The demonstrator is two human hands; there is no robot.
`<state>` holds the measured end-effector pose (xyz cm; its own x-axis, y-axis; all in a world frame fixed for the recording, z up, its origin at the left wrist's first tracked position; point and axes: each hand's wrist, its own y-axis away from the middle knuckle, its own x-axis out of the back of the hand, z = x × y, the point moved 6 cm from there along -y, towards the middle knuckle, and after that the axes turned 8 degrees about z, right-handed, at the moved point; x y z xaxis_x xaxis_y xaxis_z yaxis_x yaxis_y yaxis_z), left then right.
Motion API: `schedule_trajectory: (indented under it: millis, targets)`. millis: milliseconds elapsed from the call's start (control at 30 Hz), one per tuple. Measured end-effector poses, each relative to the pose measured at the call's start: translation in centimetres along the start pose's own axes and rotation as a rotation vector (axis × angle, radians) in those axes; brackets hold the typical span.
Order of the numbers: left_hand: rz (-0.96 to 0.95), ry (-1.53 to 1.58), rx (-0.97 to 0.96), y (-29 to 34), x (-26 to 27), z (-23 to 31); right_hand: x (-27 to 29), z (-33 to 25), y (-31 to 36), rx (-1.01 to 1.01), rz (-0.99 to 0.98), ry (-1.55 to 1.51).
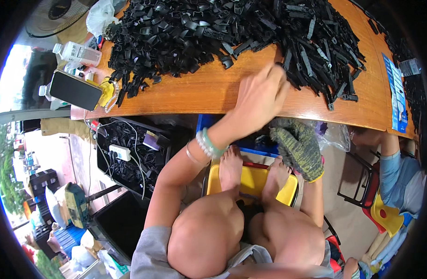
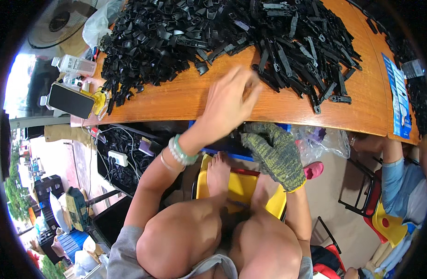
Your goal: The person sorts and inspects small black plastic components on a table by hand, wearing a glove.
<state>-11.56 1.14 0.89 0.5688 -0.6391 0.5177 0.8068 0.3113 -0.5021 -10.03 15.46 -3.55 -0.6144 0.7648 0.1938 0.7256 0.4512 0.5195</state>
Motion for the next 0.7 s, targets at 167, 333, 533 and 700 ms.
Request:
schedule_trajectory:
  millis: [167,333,533,700]
  targets:
    - [0.041,-0.118,0.052,-3.3,-1.1,-0.4,-0.6,-0.6,0.1,0.224,0.017,-0.034]
    - [-0.047,-0.238,0.064,-4.4,-2.5,-2.2,-0.4,-1.2,0.0,0.007,0.117,-0.298]
    - [0.126,-0.07,0.168,-1.2,0.5,-3.6,1.3,-0.3,-1.6,0.188,0.255,-0.336]
    - [-0.276,0.513,0.566,4.0,1.7,-1.0,0.5,-3.9,-0.9,0.507,0.238,-0.149]
